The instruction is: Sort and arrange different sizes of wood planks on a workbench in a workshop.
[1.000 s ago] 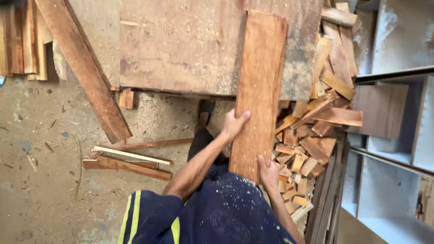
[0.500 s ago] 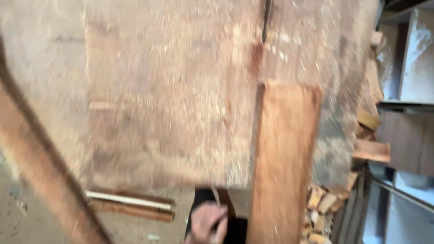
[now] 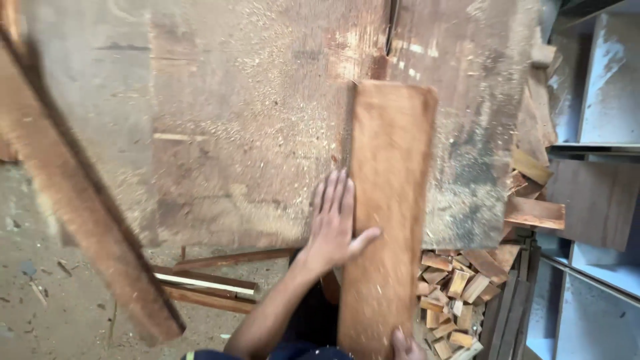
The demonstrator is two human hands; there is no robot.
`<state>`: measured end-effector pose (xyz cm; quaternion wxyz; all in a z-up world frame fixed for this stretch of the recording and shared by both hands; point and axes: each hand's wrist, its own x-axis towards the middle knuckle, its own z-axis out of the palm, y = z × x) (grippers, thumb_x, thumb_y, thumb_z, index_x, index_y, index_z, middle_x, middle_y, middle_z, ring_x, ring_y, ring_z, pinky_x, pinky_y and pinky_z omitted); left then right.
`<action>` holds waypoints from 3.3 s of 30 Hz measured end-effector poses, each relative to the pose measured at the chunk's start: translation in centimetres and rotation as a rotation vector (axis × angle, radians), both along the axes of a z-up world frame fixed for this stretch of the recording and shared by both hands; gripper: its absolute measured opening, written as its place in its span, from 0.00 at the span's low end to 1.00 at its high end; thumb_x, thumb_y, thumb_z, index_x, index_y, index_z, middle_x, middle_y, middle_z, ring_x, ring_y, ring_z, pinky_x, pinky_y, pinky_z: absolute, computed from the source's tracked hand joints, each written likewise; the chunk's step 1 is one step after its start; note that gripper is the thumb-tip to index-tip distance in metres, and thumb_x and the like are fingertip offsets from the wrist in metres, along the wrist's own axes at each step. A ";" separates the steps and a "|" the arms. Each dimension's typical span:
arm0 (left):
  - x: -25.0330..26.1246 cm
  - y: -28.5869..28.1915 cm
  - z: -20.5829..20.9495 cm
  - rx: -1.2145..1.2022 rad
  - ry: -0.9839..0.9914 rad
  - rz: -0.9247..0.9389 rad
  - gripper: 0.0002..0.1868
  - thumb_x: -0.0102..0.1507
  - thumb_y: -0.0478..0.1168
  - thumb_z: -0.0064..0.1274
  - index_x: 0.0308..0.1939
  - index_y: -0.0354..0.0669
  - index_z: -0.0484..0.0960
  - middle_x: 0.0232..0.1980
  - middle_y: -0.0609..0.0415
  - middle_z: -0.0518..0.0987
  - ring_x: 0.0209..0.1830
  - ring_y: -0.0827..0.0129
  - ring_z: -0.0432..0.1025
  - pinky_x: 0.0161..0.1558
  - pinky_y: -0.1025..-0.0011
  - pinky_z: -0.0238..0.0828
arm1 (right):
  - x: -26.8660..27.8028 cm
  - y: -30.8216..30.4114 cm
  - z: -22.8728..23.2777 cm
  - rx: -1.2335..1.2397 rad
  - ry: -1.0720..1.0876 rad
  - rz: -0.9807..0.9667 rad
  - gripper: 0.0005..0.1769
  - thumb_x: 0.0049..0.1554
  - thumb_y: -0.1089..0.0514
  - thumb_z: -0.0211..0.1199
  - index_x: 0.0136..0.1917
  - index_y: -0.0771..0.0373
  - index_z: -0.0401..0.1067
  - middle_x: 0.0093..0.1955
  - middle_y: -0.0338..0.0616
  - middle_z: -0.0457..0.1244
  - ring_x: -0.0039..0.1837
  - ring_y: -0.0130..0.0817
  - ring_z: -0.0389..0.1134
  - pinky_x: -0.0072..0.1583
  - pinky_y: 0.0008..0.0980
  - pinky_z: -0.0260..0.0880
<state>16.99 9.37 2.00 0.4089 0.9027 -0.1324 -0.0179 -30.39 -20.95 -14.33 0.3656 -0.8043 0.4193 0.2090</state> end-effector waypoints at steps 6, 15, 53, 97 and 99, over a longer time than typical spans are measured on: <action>3.2 0.1 -1.3 0.034 -0.059 -0.044 0.64 0.61 0.77 0.46 0.82 0.39 0.35 0.85 0.31 0.37 0.86 0.43 0.32 0.83 0.48 0.20 | 18.9 7.1 13.1 0.003 0.153 0.092 0.36 0.60 0.31 0.54 0.49 0.68 0.80 0.41 0.56 0.73 0.48 0.41 0.73 0.53 0.39 0.72; 3.0 0.6 -2.7 0.163 -0.080 -0.063 0.62 0.58 0.81 0.46 0.83 0.49 0.42 0.83 0.31 0.36 0.86 0.43 0.31 0.82 0.47 0.23 | 21.7 7.7 12.9 0.040 -0.016 0.086 0.39 0.59 0.30 0.55 0.48 0.72 0.76 0.36 0.51 0.70 0.42 0.36 0.70 0.48 0.40 0.70; 3.0 1.7 -1.2 0.075 -0.120 -0.096 0.51 0.55 0.73 0.56 0.78 0.62 0.63 0.80 0.19 0.42 0.83 0.31 0.36 0.81 0.44 0.28 | 26.5 9.5 15.7 0.156 -0.133 0.092 0.36 0.60 0.26 0.50 0.39 0.62 0.71 0.28 0.34 0.59 0.33 0.24 0.56 0.36 0.35 0.60; 3.2 1.1 -1.1 0.196 0.013 -0.117 0.47 0.53 0.78 0.52 0.75 0.75 0.65 0.81 0.23 0.33 0.83 0.36 0.28 0.79 0.47 0.21 | 36.4 6.7 14.4 -0.413 -0.814 0.865 0.35 0.49 0.52 0.78 0.67 0.65 0.74 0.66 0.59 0.66 0.65 0.47 0.65 0.65 0.46 0.66; 3.1 1.0 -1.2 0.211 -0.002 -0.110 0.47 0.53 0.77 0.52 0.75 0.76 0.65 0.81 0.23 0.33 0.83 0.36 0.28 0.79 0.46 0.21 | 37.7 6.5 14.0 -0.421 -0.805 0.873 0.37 0.48 0.48 0.79 0.66 0.65 0.74 0.66 0.60 0.66 0.64 0.46 0.65 0.65 0.45 0.66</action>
